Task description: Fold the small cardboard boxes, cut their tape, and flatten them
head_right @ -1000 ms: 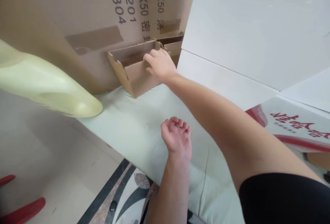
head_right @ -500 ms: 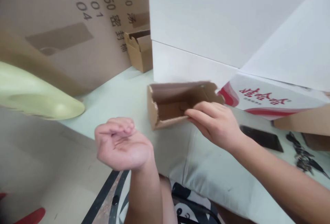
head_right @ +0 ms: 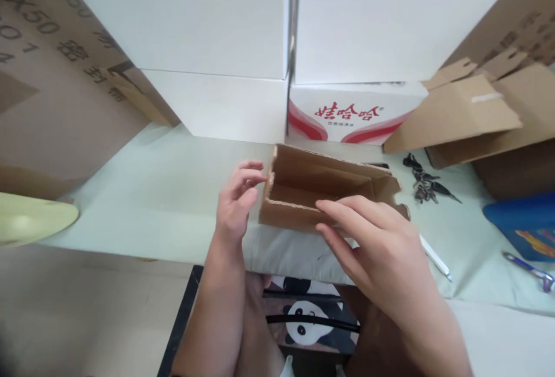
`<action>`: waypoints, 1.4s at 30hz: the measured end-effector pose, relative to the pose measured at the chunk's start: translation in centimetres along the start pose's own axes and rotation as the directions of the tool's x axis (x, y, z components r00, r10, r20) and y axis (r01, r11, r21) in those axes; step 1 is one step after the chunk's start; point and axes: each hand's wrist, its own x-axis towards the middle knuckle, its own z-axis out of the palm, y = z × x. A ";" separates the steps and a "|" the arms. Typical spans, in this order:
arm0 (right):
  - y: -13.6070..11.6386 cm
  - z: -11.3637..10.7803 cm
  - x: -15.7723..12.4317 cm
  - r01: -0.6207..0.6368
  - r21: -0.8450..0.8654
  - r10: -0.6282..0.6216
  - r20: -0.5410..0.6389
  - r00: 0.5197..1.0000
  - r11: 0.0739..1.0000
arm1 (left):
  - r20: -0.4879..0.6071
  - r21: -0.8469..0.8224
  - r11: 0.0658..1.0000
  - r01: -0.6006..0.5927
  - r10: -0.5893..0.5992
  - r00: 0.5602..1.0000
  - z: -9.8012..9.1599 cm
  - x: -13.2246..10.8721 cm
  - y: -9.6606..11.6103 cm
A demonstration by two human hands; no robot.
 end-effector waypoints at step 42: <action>13.6 2.5 -3.7 -0.353 0.682 0.531 -0.061 0.845 0.640 | 0.085 0.089 0.981 0.171 -0.178 0.980 6.2 4.1 -5.2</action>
